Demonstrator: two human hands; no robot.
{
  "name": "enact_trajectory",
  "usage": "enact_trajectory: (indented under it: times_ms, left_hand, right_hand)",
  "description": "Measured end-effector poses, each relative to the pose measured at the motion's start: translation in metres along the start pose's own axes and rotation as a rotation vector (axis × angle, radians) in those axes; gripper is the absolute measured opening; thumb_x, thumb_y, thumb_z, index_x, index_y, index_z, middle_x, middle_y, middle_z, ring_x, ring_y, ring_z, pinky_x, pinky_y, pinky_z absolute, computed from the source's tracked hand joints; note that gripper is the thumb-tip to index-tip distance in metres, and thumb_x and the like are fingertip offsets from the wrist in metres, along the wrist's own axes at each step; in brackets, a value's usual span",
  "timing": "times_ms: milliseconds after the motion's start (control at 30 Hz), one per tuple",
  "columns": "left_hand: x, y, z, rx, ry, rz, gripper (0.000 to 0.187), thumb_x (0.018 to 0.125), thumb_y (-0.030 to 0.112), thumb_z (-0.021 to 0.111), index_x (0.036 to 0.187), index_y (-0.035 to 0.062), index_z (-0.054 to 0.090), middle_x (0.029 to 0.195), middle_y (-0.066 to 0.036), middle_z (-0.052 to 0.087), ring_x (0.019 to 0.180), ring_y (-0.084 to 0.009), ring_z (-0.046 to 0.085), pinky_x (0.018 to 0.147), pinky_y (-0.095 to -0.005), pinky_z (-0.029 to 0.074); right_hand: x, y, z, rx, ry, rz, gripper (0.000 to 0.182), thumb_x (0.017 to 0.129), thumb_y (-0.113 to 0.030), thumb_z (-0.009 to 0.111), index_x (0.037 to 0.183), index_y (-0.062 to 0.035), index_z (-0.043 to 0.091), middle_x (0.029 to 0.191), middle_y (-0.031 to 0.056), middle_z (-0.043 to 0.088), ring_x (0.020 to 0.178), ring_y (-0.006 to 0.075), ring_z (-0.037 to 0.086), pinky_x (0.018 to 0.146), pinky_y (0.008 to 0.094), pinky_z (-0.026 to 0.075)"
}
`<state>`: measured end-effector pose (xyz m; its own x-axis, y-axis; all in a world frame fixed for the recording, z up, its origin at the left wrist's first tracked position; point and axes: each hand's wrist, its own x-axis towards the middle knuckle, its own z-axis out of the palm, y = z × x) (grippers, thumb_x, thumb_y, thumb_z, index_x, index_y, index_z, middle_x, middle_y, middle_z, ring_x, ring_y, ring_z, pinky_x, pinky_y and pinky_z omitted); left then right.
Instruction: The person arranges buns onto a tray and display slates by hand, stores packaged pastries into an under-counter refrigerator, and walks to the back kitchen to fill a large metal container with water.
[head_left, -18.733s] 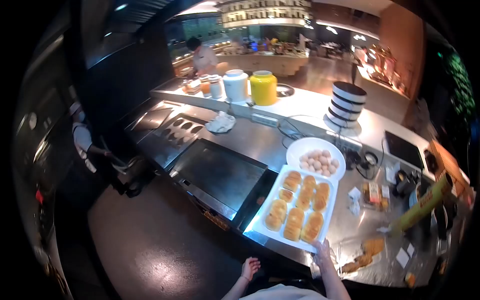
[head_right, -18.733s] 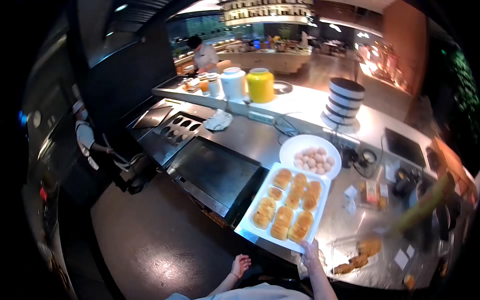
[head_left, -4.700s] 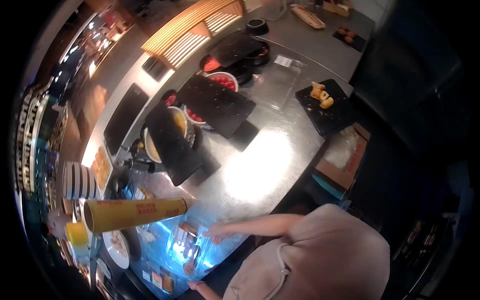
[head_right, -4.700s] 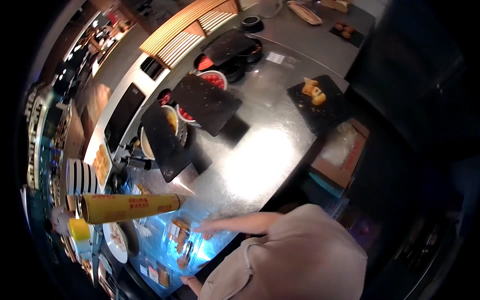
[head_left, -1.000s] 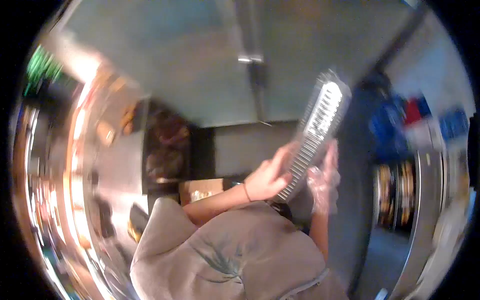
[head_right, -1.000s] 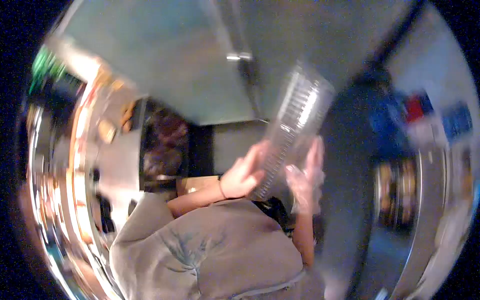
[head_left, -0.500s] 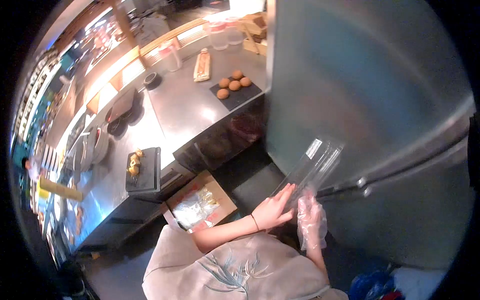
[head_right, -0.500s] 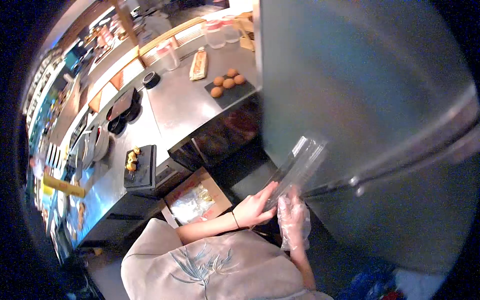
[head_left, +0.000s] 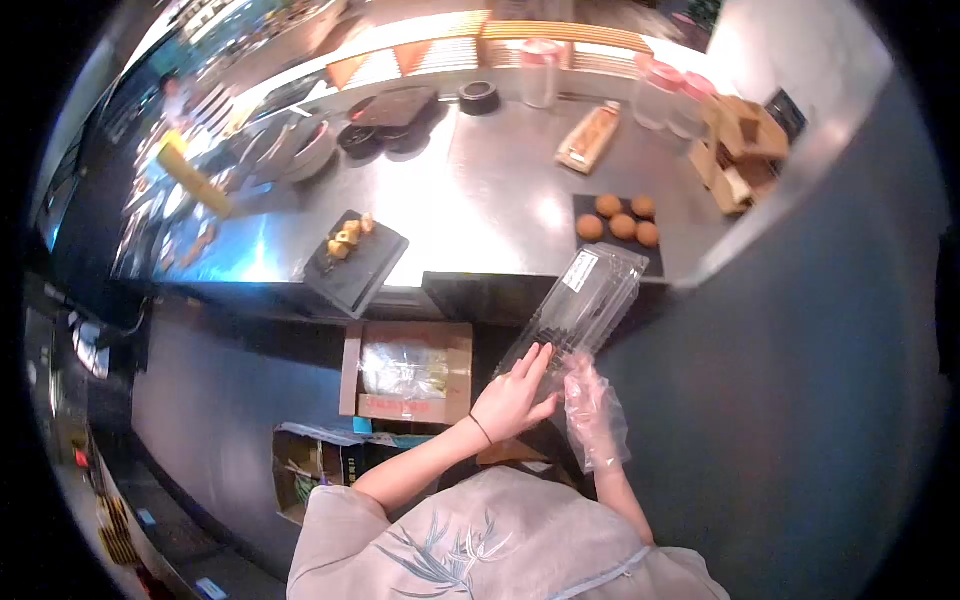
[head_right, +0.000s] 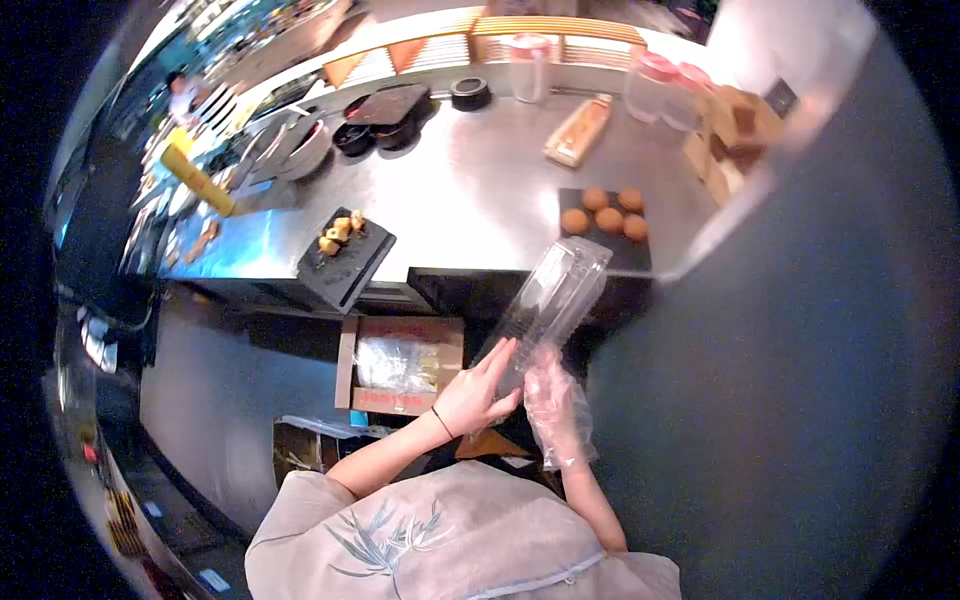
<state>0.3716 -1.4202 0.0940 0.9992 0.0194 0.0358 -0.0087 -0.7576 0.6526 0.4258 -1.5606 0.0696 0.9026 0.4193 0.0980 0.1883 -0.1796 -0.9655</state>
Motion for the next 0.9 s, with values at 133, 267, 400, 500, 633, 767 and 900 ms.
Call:
enact_trajectory:
  times_ms: [133,267,400,500,633,767,900]
  left_hand:
    - [0.039,-0.027,-0.01,0.071,0.079,-0.048,0.067,0.076,0.033,0.052,0.126,0.0002,0.024,0.121,-0.029,0.034,0.084,-0.0427,0.053,0.07,-0.0424,0.047]
    - [0.079,-0.075,-0.008,0.037,0.156,-0.037,0.067,0.076,0.033,0.052,0.126,0.0001,0.024,0.12,-0.029,0.035,0.088,-0.0419,0.052,0.073,-0.0421,0.046]
    - [0.123,-0.101,-0.039,-0.027,0.1,-0.109,0.064,0.076,0.032,0.052,0.125,0.0013,0.024,0.119,-0.029,0.036,0.091,-0.0416,0.051,0.076,-0.0423,0.045]
    - [0.148,-0.119,-0.052,0.008,0.07,-0.119,0.066,0.078,0.036,0.05,0.125,-0.0019,0.023,0.12,-0.029,0.035,0.088,-0.0419,0.052,0.073,-0.0413,0.046]
    - [0.177,-0.161,-0.023,0.154,0.17,-0.117,0.065,0.078,0.039,0.049,0.126,0.0012,0.024,0.12,-0.029,0.036,0.092,-0.0431,0.05,0.071,-0.0426,0.047]
    - [0.2,-0.173,-0.017,0.365,0.089,-0.224,0.063,0.078,0.041,0.048,0.126,0.0051,0.026,0.121,-0.028,0.036,0.092,-0.0474,0.048,0.068,-0.0448,0.047]
    - [0.217,-0.173,-0.015,0.346,-0.024,-0.273,0.061,0.078,0.04,0.048,0.124,0.0056,0.027,0.118,-0.027,0.038,0.094,-0.049,0.046,0.07,-0.0463,0.047]
  right_hand:
    - [0.06,0.021,0.014,0.001,-0.109,0.055,0.044,0.082,-0.033,0.045,0.112,-0.0008,0.045,0.078,0.0123,0.058,0.062,0.0225,0.055,0.056,0.0342,0.043]
    - [0.118,0.039,0.033,-0.062,-0.102,-0.042,0.037,0.08,-0.022,0.046,0.109,0.0013,0.046,0.076,0.0127,0.059,0.06,0.0221,0.054,0.055,0.0332,0.043]
    - [0.178,0.049,0.054,0.153,-0.148,0.071,0.037,0.078,-0.016,0.048,0.109,0.0043,0.045,0.072,0.0063,0.055,0.062,0.0117,0.048,0.054,0.0272,0.041]
    - [0.214,0.068,0.061,0.217,-0.216,0.132,0.033,0.08,-0.015,0.048,0.107,0.0024,0.046,0.078,0.002,0.049,0.065,0.0086,0.045,0.056,0.022,0.039]
    - [0.254,0.076,0.077,0.19,-0.298,0.304,0.027,0.082,-0.012,0.05,0.106,-0.0001,0.047,0.081,0.0037,0.053,0.063,0.0097,0.048,0.055,0.0219,0.042]
    - [0.267,0.096,0.081,0.556,-0.415,0.475,0.027,0.083,-0.014,0.051,0.106,-0.0029,0.045,0.092,0.0072,0.053,0.069,0.0147,0.055,0.063,0.0273,0.049]
    - [0.285,0.153,0.071,0.736,-0.536,0.64,0.023,0.085,-0.016,0.048,0.105,-0.0044,0.046,0.095,0.0076,0.052,0.082,0.0166,0.053,0.065,0.0302,0.049]
